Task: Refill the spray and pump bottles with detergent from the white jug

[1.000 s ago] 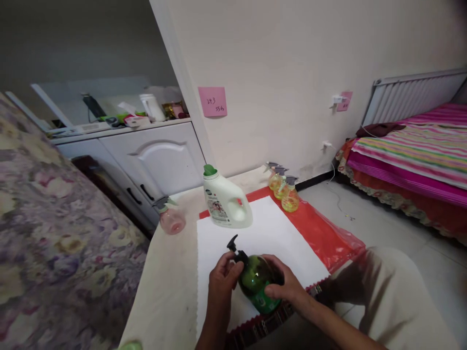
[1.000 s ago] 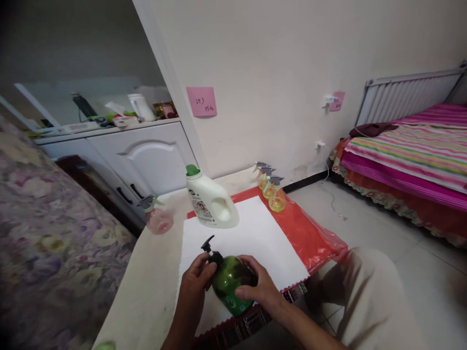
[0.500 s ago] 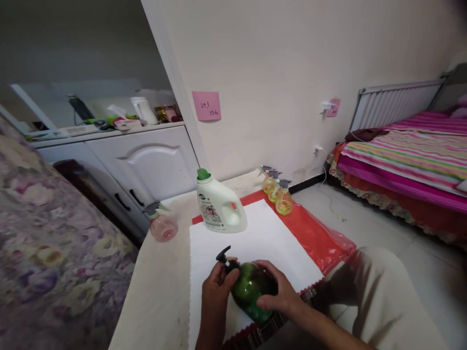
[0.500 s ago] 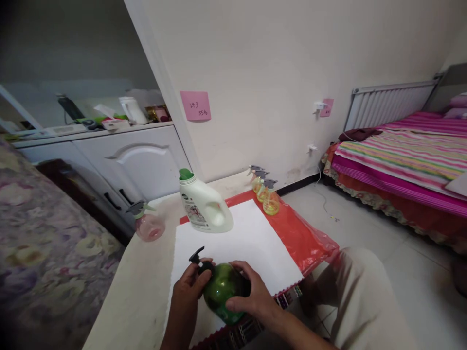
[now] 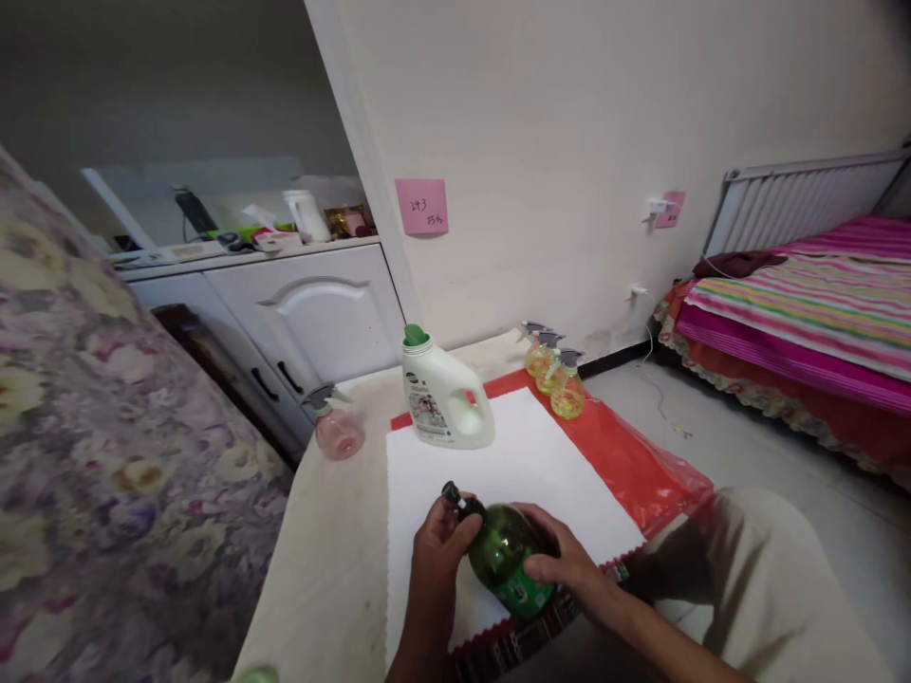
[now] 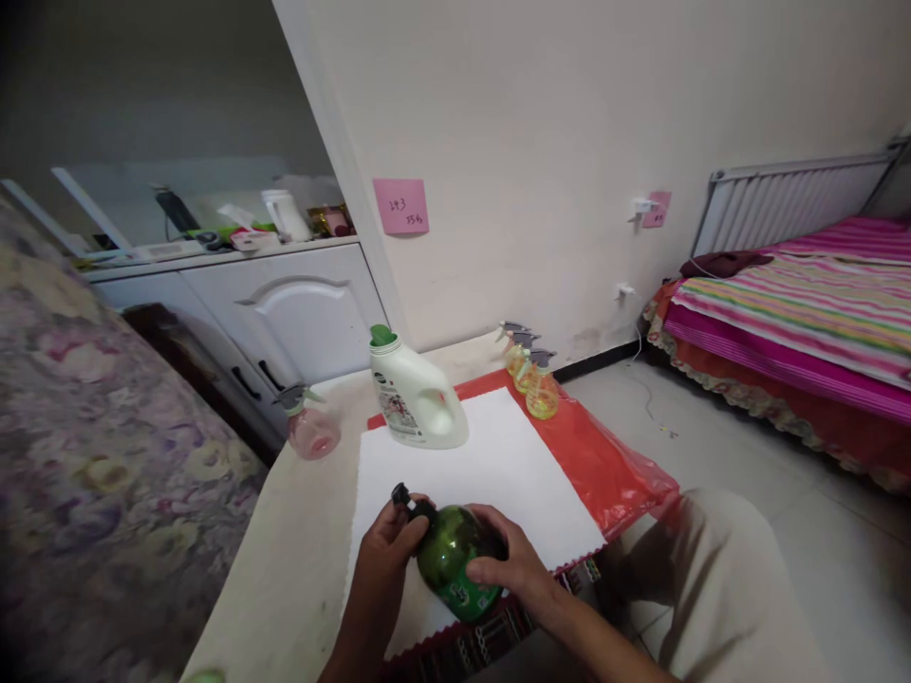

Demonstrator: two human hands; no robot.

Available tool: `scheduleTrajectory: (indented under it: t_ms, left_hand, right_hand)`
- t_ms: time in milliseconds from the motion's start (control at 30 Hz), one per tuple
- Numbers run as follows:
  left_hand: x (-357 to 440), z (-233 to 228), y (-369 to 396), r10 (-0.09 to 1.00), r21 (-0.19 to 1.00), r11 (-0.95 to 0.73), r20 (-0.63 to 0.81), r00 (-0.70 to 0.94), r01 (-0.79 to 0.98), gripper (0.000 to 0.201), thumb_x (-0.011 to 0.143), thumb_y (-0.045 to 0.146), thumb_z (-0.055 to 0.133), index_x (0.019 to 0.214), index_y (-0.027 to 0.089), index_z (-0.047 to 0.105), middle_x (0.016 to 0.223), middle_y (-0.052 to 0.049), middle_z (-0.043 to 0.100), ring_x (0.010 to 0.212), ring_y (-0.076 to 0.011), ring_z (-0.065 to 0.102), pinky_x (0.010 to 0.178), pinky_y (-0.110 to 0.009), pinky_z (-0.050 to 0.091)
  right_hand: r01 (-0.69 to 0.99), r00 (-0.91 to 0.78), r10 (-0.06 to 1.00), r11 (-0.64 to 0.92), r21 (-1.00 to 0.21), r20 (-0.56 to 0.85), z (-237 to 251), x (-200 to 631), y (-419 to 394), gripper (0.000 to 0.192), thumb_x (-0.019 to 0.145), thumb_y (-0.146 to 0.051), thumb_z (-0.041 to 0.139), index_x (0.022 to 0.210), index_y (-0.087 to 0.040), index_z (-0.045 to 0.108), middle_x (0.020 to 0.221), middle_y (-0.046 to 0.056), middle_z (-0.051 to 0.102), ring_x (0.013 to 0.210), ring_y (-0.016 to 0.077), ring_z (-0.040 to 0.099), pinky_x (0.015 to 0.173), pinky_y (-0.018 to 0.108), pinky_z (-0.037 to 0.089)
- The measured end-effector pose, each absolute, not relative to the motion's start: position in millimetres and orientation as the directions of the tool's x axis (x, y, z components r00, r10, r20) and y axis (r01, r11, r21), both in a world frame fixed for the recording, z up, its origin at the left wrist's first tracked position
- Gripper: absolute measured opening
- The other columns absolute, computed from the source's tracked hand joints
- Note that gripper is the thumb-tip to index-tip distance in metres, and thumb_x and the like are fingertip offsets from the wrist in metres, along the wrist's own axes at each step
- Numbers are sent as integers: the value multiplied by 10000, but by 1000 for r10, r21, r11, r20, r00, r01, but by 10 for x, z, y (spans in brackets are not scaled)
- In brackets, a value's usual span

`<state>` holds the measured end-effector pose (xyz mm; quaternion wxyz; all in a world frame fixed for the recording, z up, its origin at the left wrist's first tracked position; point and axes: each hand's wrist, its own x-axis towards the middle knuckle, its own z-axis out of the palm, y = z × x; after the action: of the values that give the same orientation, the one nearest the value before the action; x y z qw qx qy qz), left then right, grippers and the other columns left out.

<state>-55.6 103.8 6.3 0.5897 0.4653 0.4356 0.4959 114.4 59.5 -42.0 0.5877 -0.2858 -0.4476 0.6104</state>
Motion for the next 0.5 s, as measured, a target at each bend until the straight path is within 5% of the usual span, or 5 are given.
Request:
scheduleTrajectory:
  t_ms: [333, 500]
  left_hand:
    - [-655, -33, 1060, 935, 930, 158, -32, 354, -333, 416, 619, 358, 787, 970, 160, 683, 932, -89, 707, 836, -229, 638, 740, -305, 481]
    - [-572, 48, 1032, 978, 957, 126, -75, 196, -262, 444, 649, 358, 760, 1034, 157, 667, 959, -95, 716, 840, -223, 640, 713, -287, 480]
  right_hand:
    - [-680, -321, 946, -194, -707, 49, -438, 1085, 511, 487, 707, -427, 642, 1127, -182, 658, 1089, 90, 706, 1050, 295, 615, 952, 424, 423]
    - [-602, -241, 965, -63, -796, 106, -394, 1089, 549, 559, 693, -423, 705, 1189, -183, 614, 1129, 93, 684, 1082, 305, 591, 963, 453, 412]
